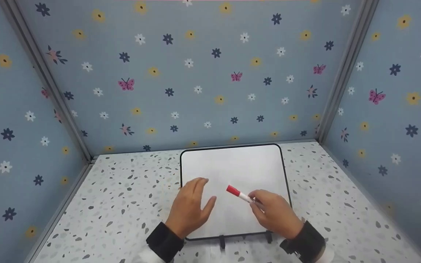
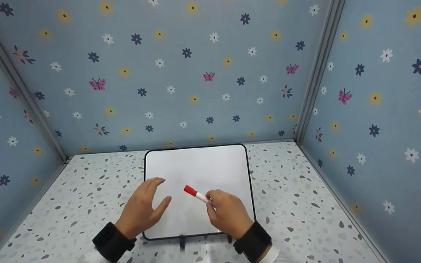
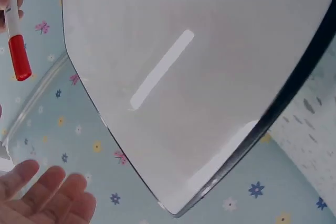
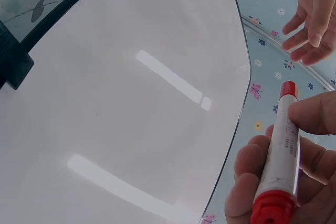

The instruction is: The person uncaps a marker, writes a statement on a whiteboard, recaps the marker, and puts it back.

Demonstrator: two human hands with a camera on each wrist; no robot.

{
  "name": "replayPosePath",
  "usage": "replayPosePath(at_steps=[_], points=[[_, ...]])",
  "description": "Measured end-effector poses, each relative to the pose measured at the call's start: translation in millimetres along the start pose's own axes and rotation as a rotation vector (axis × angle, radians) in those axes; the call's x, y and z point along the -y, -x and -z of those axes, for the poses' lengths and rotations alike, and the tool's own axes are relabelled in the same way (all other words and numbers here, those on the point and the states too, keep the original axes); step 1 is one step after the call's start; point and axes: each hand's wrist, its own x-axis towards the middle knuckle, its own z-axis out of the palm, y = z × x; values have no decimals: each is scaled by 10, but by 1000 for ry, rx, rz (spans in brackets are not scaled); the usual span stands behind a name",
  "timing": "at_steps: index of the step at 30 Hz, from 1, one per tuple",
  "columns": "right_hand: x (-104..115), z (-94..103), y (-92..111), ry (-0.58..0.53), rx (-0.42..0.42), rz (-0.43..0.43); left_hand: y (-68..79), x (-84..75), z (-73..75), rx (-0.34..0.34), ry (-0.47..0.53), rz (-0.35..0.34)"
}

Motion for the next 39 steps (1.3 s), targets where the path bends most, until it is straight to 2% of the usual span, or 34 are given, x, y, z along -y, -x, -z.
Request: replayPosePath(at_steps=[8,12,18,24,32,39], points=[[76,-33,3,-1,36,108,-43,-171,48,259,-24,-172],[110,-33,18,-4,49,159,-55,-214,48,340,-63,-238],[132,-50,58,-33,62,218,-32,-230,33,350,-139,-300],[138,-87,109,-58,43,278,34,-235,29,328,-155,-371],[166,-77,160,-76,99,294,111,-243,57,383,-118,-393],[144,-79,186,-98,90,349,156,-217,28,402,-7,-381]])
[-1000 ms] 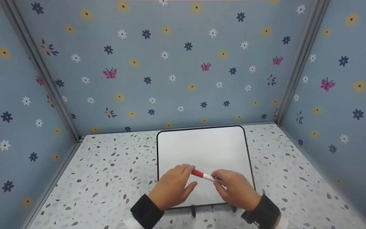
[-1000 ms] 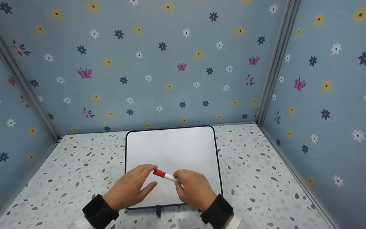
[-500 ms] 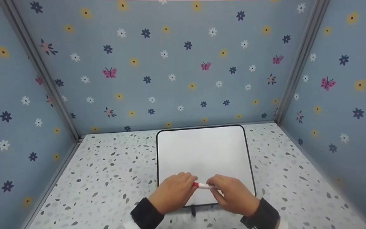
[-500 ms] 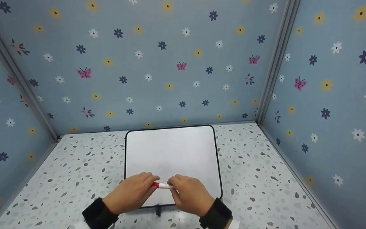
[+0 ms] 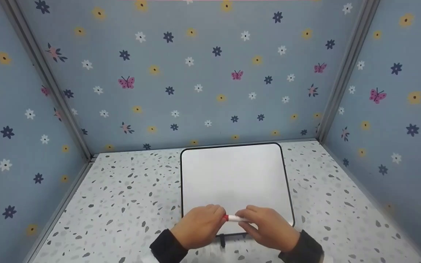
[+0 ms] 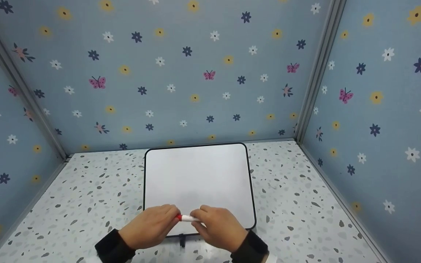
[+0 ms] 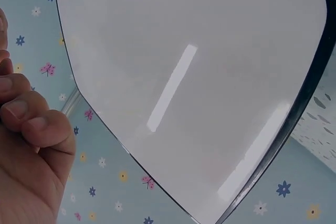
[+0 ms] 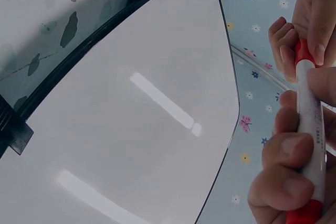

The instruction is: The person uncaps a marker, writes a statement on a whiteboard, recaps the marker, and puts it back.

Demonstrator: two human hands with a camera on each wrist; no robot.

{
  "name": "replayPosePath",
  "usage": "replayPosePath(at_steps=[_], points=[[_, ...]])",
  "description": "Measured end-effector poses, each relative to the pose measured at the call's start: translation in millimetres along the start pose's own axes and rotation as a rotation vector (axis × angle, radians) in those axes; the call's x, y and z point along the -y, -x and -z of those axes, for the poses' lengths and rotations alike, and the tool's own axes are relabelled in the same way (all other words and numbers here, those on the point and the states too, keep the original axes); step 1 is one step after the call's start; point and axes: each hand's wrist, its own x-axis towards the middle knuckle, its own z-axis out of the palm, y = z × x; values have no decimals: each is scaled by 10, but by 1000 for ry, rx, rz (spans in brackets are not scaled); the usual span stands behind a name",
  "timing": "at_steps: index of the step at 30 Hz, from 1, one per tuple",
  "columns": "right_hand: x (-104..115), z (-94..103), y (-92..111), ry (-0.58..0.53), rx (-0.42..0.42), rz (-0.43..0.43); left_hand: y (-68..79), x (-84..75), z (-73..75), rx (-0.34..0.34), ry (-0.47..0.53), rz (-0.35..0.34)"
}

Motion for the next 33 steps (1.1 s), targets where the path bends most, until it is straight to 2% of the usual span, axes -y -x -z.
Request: replayPosePath(at_steps=[10,16,22,25,33], points=[[-35,-38,27,-16,-21,26,22,41,-64,-17,54,-22],[-82,-43,53,-28,11,-6,39,86,-83,-28,62,-25],[-214,40,163,1,30,-106,197,260,-69,-59,78,42],[-269,95,224,11,31,-149,283,346,-44,-52,110,78],[-329,166,308,11,-11,-169,417,497,41,8,178,235]])
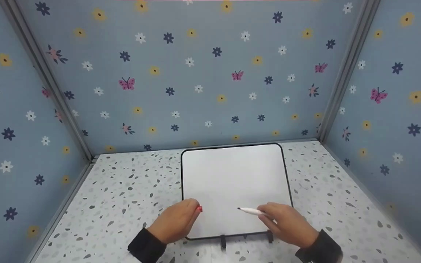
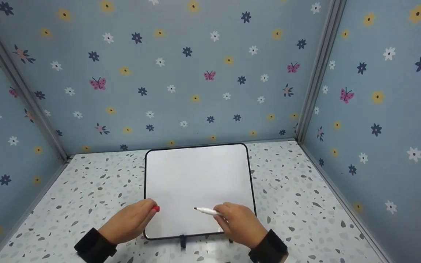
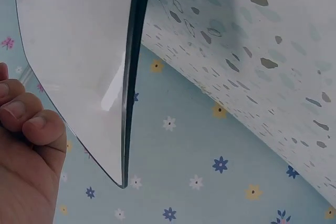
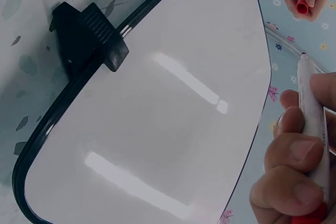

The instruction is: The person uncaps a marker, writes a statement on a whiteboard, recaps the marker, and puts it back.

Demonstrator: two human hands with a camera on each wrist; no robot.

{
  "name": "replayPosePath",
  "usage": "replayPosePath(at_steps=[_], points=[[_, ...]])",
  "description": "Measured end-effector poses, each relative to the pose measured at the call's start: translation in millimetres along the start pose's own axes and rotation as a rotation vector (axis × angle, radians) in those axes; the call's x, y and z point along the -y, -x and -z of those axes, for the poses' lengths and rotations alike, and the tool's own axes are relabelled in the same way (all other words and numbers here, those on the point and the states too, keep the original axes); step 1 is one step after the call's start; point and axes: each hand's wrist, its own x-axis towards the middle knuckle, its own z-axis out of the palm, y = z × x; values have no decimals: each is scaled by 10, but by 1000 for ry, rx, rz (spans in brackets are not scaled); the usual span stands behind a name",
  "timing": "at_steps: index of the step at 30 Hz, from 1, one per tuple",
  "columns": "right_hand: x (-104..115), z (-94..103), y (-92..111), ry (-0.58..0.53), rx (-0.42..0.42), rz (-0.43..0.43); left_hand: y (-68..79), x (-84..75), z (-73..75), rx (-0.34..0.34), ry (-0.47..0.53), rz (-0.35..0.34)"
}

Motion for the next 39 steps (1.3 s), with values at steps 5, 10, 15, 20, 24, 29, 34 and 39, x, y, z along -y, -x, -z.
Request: replayPosePath(at_steps=[5,10,15,20,24,29,34,39], points=[[-21,19,23,8,13,-45,49,95,28,-4,15,76],[-20,23,35,-1,34,-93,104,218,22,8,34,164],[-6,24,42,-4,22,-110,143,363,-13,-19,26,241],[12,26,45,-21,42,-133,212,518,-59,-42,-48,312],[16,18,49,-21,39,-135,273,639,-68,-26,-71,383],[17,-1,61,8,18,-124,348,787,-77,-49,-89,455],[22,-8,63,11,33,-144,417,907,-42,-13,-101,553],[37,-5,55,4,45,-162,456,974,12,47,-80,636]])
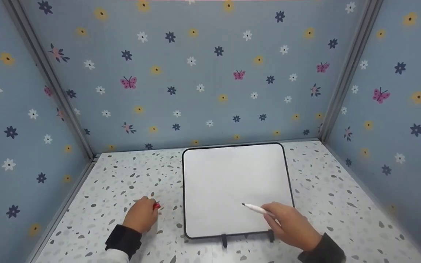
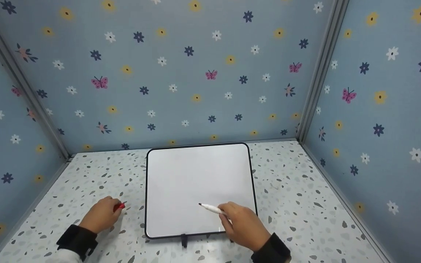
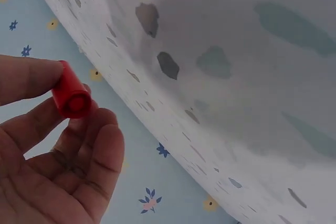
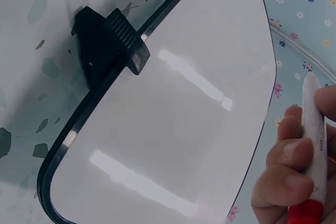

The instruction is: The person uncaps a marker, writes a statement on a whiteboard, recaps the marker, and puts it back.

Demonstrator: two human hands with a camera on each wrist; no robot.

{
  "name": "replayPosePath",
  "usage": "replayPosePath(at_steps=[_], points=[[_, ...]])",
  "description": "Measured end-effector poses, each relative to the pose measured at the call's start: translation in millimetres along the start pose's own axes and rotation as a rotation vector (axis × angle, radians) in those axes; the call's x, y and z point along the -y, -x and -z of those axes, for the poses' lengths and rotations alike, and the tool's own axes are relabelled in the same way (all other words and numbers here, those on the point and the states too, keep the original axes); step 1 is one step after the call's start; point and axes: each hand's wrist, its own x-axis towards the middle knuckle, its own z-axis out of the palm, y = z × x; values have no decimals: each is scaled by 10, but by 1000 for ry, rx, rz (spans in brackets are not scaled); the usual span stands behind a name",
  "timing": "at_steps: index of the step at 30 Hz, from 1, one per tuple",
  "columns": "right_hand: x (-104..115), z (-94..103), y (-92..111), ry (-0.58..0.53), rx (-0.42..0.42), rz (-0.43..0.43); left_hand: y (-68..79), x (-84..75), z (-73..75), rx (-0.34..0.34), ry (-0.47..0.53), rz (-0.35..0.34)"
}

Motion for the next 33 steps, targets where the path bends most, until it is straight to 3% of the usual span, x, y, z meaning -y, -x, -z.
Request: replayPosePath(at_steps=[13,22,28,33], points=[[8,-30,22,-25,-13,-3,13,130,-65,75,49,82],[10,-44,20,-60,-55,59,2,112,-71,102,28,115],[27,-28,3,-75,-41,28,-1,133,-88,76,20,98],[36,-26,-13,-89,-54,8,8,85,-107,5,-16,73]])
